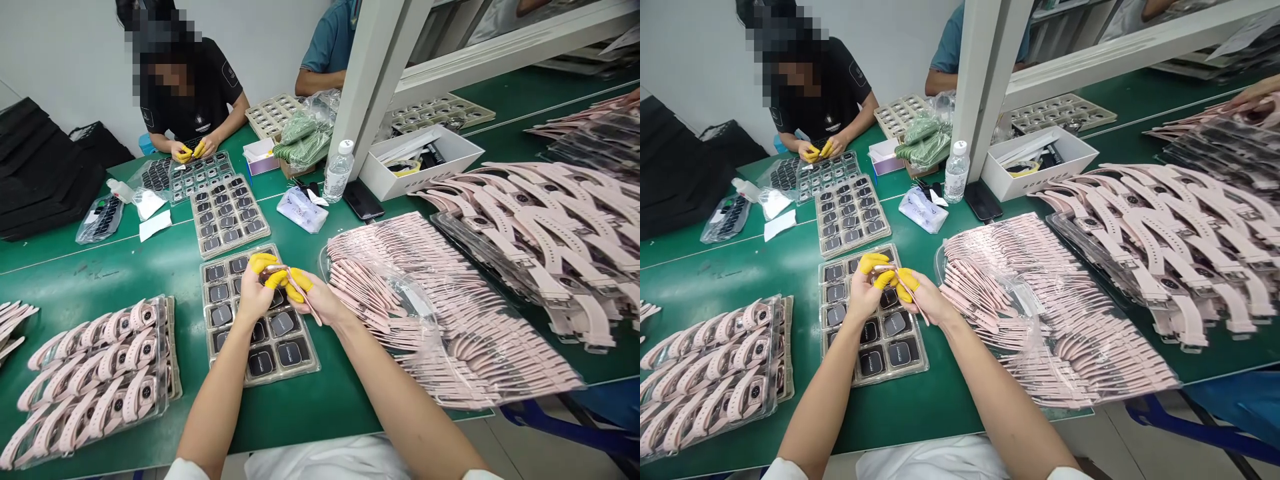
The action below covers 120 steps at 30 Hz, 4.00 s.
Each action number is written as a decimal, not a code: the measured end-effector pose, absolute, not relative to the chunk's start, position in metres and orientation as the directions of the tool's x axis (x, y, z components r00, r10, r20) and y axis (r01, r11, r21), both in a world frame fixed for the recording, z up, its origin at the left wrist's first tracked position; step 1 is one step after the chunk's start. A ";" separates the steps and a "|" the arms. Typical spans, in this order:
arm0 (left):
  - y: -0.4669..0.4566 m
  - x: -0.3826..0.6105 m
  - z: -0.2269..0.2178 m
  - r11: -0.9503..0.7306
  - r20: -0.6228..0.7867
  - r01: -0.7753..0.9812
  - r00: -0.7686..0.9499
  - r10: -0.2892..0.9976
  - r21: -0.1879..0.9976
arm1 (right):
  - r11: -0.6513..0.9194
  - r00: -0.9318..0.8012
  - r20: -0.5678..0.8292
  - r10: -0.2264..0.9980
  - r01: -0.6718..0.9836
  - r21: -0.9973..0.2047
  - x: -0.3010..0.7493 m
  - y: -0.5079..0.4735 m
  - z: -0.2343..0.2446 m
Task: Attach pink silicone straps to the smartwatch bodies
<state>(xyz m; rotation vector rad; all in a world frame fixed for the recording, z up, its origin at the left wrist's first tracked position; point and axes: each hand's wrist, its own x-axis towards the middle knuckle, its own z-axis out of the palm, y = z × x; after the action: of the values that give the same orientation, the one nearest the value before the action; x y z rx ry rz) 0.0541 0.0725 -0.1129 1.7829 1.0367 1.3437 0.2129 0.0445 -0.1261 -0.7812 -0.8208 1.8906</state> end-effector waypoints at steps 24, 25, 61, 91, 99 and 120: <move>0.081 0.038 -0.126 -0.562 0.356 0.375 0.492 0.794 0.737 | -0.269 -0.326 -0.137 0.935 -0.407 -0.873 0.217 0.042 -0.123; 0.081 0.038 -0.124 -0.579 0.364 0.365 0.510 0.779 0.729 | -0.289 -0.339 -0.153 0.928 -0.397 -0.871 0.216 0.042 -0.124; 0.075 0.038 -0.117 -0.596 0.306 0.388 0.591 0.746 0.703 | -0.375 -0.260 -0.272 0.927 -0.567 -0.733 0.207 0.044 -0.126; 0.119 -0.020 -0.011 -0.528 -0.028 0.844 0.533 0.846 0.093 | 0.172 -0.219 0.024 0.976 0.694 -0.699 0.255 0.040 -0.081; 0.173 0.005 -0.048 -0.520 -0.262 0.813 0.578 0.772 0.262 | 0.091 -0.123 -0.051 0.991 0.905 -0.416 0.293 0.028 -0.085; 0.143 0.005 -0.077 -0.171 0.022 0.976 0.175 0.984 -0.132 | 0.048 -0.094 -0.085 0.992 0.902 -0.429 0.294 0.038 -0.104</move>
<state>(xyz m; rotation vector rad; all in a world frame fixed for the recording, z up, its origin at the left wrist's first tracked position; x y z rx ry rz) 0.0050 0.1428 -0.0773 2.4939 2.0922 -0.1117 0.2936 0.0380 -0.1044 -1.9394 -2.0901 0.5591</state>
